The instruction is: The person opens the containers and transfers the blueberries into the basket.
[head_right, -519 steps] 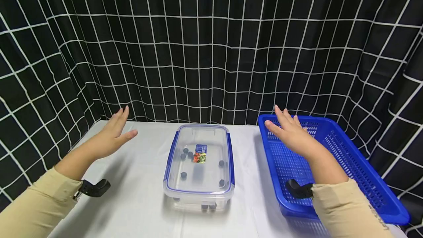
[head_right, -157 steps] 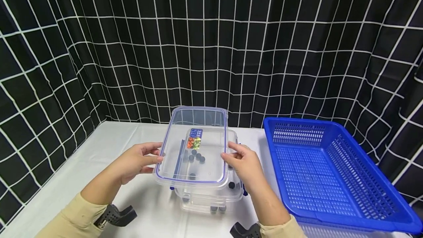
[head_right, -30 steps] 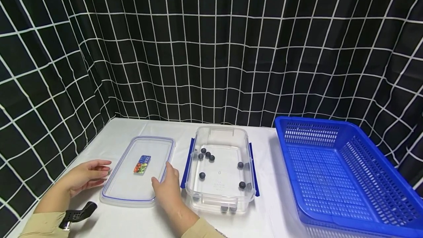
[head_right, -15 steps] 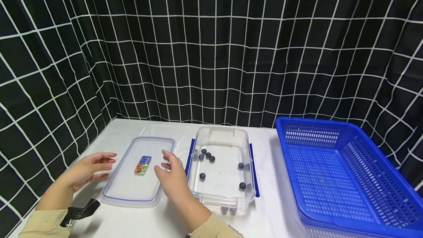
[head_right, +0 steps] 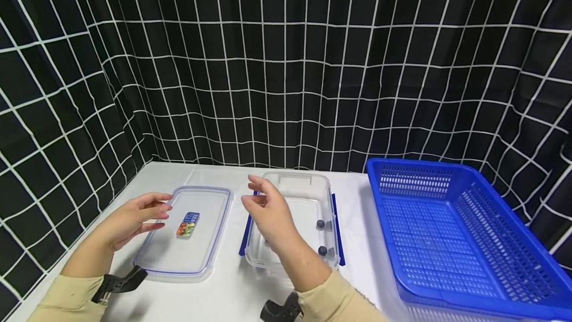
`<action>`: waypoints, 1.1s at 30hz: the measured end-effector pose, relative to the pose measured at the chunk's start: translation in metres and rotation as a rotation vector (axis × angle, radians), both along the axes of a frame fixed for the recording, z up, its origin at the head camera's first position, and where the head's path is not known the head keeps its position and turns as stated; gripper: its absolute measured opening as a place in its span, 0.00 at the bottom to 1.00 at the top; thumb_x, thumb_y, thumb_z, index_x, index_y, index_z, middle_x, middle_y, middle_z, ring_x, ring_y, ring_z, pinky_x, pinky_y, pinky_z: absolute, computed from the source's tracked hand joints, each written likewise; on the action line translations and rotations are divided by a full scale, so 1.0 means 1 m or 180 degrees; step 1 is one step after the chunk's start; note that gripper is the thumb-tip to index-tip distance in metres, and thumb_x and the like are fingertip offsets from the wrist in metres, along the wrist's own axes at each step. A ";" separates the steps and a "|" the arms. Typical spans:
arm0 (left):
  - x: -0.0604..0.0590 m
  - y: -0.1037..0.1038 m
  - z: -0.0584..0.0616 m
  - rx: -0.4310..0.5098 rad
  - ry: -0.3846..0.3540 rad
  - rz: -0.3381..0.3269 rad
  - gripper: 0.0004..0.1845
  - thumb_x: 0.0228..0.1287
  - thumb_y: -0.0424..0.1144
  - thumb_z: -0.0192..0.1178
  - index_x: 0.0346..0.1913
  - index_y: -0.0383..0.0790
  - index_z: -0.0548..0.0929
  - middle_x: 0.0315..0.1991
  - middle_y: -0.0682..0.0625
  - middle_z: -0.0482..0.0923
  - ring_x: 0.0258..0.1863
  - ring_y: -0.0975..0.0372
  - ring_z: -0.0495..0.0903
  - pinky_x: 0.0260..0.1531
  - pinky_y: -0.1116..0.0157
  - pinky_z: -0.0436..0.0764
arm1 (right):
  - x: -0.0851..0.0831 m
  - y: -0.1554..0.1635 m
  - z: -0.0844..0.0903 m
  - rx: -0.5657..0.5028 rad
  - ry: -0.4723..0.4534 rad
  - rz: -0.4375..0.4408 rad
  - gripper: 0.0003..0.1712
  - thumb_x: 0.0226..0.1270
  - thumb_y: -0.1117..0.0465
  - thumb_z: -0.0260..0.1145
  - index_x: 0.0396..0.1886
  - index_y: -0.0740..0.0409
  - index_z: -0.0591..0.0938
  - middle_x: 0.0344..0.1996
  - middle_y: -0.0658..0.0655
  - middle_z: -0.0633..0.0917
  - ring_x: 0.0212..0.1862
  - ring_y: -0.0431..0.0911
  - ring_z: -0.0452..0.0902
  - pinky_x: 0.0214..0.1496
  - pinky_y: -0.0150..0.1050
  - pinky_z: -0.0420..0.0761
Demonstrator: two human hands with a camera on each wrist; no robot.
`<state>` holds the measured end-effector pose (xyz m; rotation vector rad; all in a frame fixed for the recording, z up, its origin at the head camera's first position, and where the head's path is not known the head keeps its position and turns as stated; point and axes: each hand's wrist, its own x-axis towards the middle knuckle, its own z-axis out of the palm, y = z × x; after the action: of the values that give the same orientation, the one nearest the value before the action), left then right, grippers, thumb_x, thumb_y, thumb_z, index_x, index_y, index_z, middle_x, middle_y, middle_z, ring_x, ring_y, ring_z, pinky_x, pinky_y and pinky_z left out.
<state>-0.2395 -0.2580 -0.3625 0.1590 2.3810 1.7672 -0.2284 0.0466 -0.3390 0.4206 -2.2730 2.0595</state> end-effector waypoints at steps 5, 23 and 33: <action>-0.002 0.021 0.011 0.0028 0.0106 -0.0046 0.24 0.66 0.39 0.52 0.61 0.33 0.64 0.48 0.41 0.70 0.44 0.58 0.74 0.50 0.58 0.79 | -0.001 0.033 0.018 0.0132 0.0169 0.0042 0.24 0.63 0.66 0.59 0.60 0.58 0.70 0.56 0.59 0.74 0.50 0.50 0.73 0.51 0.37 0.77; -0.015 0.102 0.025 0.0090 0.0133 -0.0139 0.19 0.64 0.32 0.53 0.58 0.35 0.69 0.44 0.42 0.71 0.43 0.56 0.75 0.48 0.57 0.81 | -0.030 0.124 0.032 0.1720 0.0655 0.0295 0.16 0.65 0.61 0.58 0.52 0.58 0.76 0.49 0.58 0.79 0.49 0.50 0.76 0.50 0.45 0.80; -0.023 0.128 0.003 0.0177 -0.0119 -0.0324 0.17 0.63 0.30 0.52 0.56 0.33 0.70 0.45 0.40 0.72 0.44 0.53 0.75 0.47 0.60 0.81 | -0.034 0.145 0.030 0.1962 0.0519 0.0432 0.16 0.65 0.58 0.58 0.51 0.57 0.77 0.47 0.57 0.80 0.48 0.49 0.76 0.51 0.44 0.80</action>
<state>-0.2624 -0.1305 -0.3595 0.2474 2.2572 1.7749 -0.2627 0.1919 -0.3087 0.7494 -2.7921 1.2558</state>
